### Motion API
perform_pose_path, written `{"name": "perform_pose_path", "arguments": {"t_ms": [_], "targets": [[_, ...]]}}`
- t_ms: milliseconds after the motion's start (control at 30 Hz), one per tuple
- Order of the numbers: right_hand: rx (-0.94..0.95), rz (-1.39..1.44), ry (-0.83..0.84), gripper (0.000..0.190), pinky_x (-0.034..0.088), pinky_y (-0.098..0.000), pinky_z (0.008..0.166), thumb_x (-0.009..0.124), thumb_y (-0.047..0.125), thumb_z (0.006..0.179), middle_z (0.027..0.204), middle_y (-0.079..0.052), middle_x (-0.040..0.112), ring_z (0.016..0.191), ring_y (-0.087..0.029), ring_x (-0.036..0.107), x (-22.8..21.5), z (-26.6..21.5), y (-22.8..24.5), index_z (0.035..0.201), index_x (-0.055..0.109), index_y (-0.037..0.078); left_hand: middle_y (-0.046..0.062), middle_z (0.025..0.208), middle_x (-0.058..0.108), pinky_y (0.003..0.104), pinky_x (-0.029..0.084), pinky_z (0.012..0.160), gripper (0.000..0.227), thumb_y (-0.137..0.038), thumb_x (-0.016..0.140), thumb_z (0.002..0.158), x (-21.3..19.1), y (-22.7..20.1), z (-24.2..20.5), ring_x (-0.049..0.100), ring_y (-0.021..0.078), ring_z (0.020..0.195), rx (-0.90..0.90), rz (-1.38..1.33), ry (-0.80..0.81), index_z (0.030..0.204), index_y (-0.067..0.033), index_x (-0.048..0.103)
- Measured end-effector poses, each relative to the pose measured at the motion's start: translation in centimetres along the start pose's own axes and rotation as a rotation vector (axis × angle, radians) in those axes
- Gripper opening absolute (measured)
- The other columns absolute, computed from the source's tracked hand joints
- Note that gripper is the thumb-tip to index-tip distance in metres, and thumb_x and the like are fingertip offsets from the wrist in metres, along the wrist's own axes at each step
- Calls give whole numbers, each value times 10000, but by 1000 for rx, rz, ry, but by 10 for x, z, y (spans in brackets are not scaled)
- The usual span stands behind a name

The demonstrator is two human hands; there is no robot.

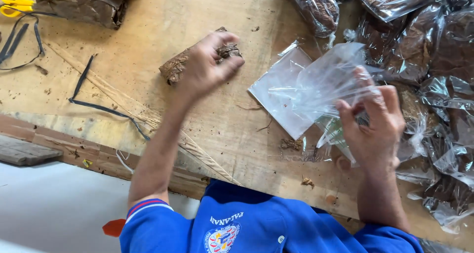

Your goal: The person places brown wrapped bundles into clear plastic bags on a wooden table, seals each bag, and sets it aside. Another person's hands are visible working nearby with similar bundles. The process repeats with multiple bundles throughout the clip.

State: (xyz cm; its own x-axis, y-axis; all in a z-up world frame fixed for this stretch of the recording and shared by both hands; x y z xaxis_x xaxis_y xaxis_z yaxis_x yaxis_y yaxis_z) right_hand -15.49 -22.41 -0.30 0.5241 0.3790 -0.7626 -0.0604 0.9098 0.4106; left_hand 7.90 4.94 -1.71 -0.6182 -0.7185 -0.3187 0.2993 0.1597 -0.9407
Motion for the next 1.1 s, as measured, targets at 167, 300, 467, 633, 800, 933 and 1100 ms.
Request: {"name": "perform_pose_path", "arguments": {"t_ms": [167,300,467,633,800,933,1100], "targets": [[-97,-174,-130,423,483,-377,603,795,-128,1125,1207,-245,523,792,-243,488,-35,7,-17,1530,688,-73,213,1510,411,623,403,1088,951,-598,801,733,-65,81,28,367,388,1411,-594,747,191,1484,-125,457],[-172,-182,-147,235,235,-343,591,811,-329,1196,1147,-282,434,796,-258,334,-47,34,15,1044,791,-151,121,1372,618,485,489,986,980,-596,876,719,-61,83,28,602,303,1207,-639,773,221,1463,-106,467],[-318,-210,389,471,515,-307,466,570,-80,1064,1133,-130,585,657,-205,499,27,64,22,1393,721,222,75,1093,769,302,596,736,564,-110,876,711,-59,23,14,741,197,872,-656,300,168,1233,-97,663],[49,301,605,538,495,-577,737,690,-44,835,1128,-235,608,805,-519,642,85,71,5,1339,678,141,198,1226,713,443,575,964,800,-30,935,591,-50,3,-38,677,290,1161,-390,-159,15,1325,-36,617],[48,551,617,791,508,-403,812,818,-46,756,1227,-133,616,949,-336,650,109,71,-11,1471,622,228,135,1213,735,425,632,971,771,44,958,588,-4,-4,-68,724,256,1143,-252,-549,-125,1272,-83,627],[22,790,663,851,449,-389,912,780,-84,726,1440,-120,566,1059,-251,568,102,83,-1,1513,560,153,78,1192,753,365,600,975,691,10,963,662,44,13,-82,703,175,1128,-210,-608,-111,1264,-112,647],[-54,853,732,841,366,-443,1188,731,-147,717,1496,-146,556,1419,-289,496,85,93,1,1507,548,75,125,1180,764,381,612,956,738,68,927,691,77,37,-79,716,213,1114,-307,-683,-97,1348,-99,636]]}}
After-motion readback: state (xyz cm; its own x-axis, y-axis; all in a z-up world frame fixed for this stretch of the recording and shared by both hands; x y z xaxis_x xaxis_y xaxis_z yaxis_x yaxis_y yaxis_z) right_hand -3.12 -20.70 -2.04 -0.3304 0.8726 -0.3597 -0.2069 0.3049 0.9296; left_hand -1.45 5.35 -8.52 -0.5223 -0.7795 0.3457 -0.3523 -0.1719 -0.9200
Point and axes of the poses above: each hand's wrist, its own z-axis towards the middle knuckle, its own x-axis out of the palm, y = z × x, the point moved 1 cm from there along z, towards the middle knuckle
